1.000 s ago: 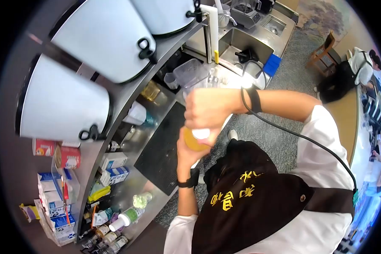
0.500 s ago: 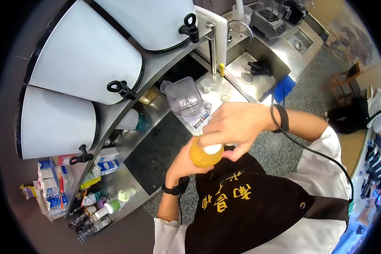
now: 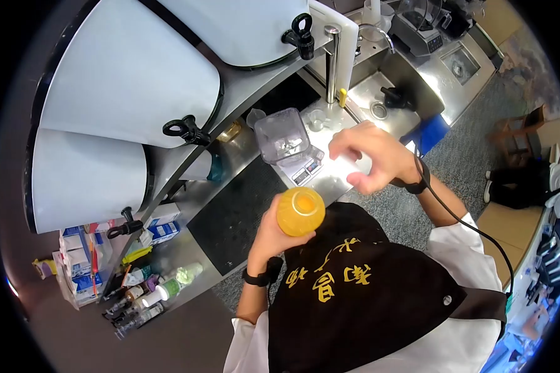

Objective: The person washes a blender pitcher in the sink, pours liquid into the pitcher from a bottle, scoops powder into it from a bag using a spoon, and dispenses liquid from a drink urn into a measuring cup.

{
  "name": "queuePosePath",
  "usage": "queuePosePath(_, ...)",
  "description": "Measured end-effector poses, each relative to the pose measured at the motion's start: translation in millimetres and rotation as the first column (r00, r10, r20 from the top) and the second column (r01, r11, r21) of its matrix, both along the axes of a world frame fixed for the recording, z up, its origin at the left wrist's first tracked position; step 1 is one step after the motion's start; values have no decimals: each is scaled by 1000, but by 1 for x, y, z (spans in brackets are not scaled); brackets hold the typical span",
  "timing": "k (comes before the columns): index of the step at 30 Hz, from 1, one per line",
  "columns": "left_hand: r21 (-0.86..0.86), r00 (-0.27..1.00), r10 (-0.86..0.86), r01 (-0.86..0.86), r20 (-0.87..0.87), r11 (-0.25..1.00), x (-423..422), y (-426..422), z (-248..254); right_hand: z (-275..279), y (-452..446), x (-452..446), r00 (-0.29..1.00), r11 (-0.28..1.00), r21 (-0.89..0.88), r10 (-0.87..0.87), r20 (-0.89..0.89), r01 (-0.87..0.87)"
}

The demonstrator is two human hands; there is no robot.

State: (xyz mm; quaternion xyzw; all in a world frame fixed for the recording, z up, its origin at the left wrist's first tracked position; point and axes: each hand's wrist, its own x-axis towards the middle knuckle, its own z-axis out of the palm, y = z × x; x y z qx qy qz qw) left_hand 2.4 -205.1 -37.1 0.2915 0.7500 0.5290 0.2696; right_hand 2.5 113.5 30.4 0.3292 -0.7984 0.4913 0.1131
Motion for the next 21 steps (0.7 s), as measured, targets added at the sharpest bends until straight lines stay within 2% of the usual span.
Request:
queuePosePath(1, -18, 996, 89, -89, -17, 996, -1, -4, -8, -11, 4, 2, 995, 995, -34, -87, 46, 89)
queuePosePath(2, -33, 983, 178, -179, -41, 983, -3, -7, -14, -18, 6, 5, 995, 995, -40, -87, 46, 89)
queuePosePath(3, -28, 972, 233, -233, -19, 972, -6, -10, -14, -26, 7, 10, 980, 983, -80, -155, 125, 166)
queuePosePath(4, -37, 973, 231, -232, -21, 972, -10, -12, -12, -34, 6, 15, 953, 963, -115, -218, 209, 245)
queuePosePath(5, -60, 952, 296, -301, -72, 952, -16, -13, -7, -44, 5, 18, 937, 946, -137, -257, 235, 294)
queuePosePath(8, -159, 908, 386, -410, -165, 898, -38, -21, 0, -63, 4, 23, 919, 923, -169, -297, 260, 346)
queuePosePath(12, -266, 899, 355, -419, -256, 868, -69, -38, -5, -83, -5, 24, 890, 872, -231, -369, 267, 431)
queuePosePath(16, -364, 901, 279, -396, -333, 843, -92, -48, -8, -99, -1, 28, 872, 852, -260, -367, 325, 455)
queuePosePath(18, -457, 891, 188, -381, -413, 804, -101, -49, -8, -100, 4, 31, 863, 889, -188, -322, 389, 417)
queuePosePath(21, -480, 876, 97, -348, -473, 805, -111, -52, -14, -101, 7, 33, 842, 893, -153, -326, 430, 424)
